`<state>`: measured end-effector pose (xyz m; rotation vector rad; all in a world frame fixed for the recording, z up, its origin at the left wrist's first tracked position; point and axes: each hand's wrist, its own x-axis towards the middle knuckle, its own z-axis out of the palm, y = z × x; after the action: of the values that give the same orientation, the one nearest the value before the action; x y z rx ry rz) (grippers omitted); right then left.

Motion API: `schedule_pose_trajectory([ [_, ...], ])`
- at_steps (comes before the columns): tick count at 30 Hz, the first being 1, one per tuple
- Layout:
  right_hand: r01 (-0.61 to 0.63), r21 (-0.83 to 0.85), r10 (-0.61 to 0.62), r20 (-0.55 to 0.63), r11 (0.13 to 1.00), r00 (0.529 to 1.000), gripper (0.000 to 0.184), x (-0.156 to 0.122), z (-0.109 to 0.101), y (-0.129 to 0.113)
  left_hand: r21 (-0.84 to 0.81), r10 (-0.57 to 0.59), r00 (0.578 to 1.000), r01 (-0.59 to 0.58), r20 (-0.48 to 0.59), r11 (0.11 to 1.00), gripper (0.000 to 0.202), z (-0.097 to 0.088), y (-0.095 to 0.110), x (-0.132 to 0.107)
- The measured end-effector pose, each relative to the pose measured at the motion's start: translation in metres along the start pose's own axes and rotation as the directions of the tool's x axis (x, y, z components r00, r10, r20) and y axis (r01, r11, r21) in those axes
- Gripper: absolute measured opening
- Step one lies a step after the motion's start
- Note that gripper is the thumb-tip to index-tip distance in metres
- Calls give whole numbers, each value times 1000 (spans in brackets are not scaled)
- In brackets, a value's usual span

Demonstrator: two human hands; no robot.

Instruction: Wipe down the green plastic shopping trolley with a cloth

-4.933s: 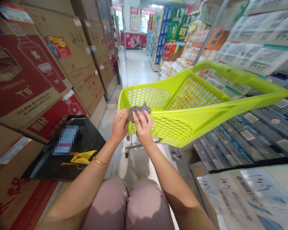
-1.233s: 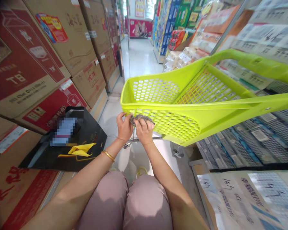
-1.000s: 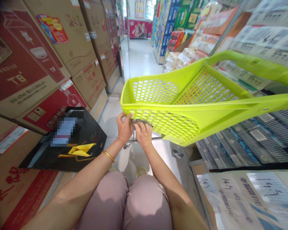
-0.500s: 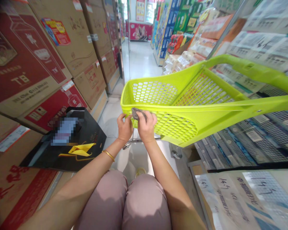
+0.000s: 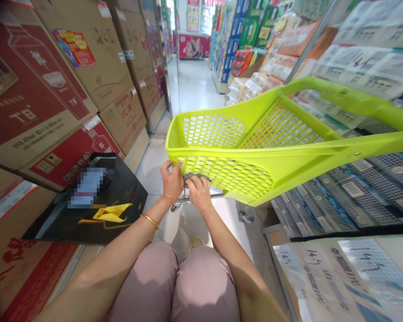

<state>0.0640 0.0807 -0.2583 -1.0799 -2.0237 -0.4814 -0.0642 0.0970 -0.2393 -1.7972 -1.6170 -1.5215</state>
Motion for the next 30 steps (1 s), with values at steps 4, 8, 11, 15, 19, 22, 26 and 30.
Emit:
schedule_pose_trajectory([
  [4, -5, 11, 6, -68, 1000, 998, 27, 14, -14, 1, 28, 18, 1000, -17, -11, 999, 29, -1, 0, -1],
  [8, -14, 5, 15, -220, 1000, 975, 24, 43, -36, 3, 33, 34, 999, -34, 21, 999, 32, -5, -1, 0],
  [11, -41, -20, 32, -334, 999, 942, 23, 64, -52, 9, 22, 15, 999, -16, 45, 1000, 32, -7, -2, 1],
  [15, -47, 0, 44, -375, 999, 926, 26, 77, -63, 17, 26, 8, 1000, -8, -3, 1000, 33, -7, 0, 0],
  [19, -96, 72, 115, -334, 993, 935, 28, 74, -64, 15, 11, 58, 996, -58, -67, 998, 33, -8, 11, -1],
  [22, -146, 112, 176, -342, 983, 923, 26, 70, -64, 10, -23, 180, 983, -181, -39, 983, 29, -6, 23, 0],
  [26, -132, 118, 167, -375, 984, 912, 23, 63, -62, 8, -13, 290, 955, -290, 60, 957, 24, -1, 35, 4],
  [30, -116, 93, 142, -363, 989, 921, 24, 57, -63, 11, 42, 343, 930, -351, 130, 935, 21, 1, 42, 8],
])
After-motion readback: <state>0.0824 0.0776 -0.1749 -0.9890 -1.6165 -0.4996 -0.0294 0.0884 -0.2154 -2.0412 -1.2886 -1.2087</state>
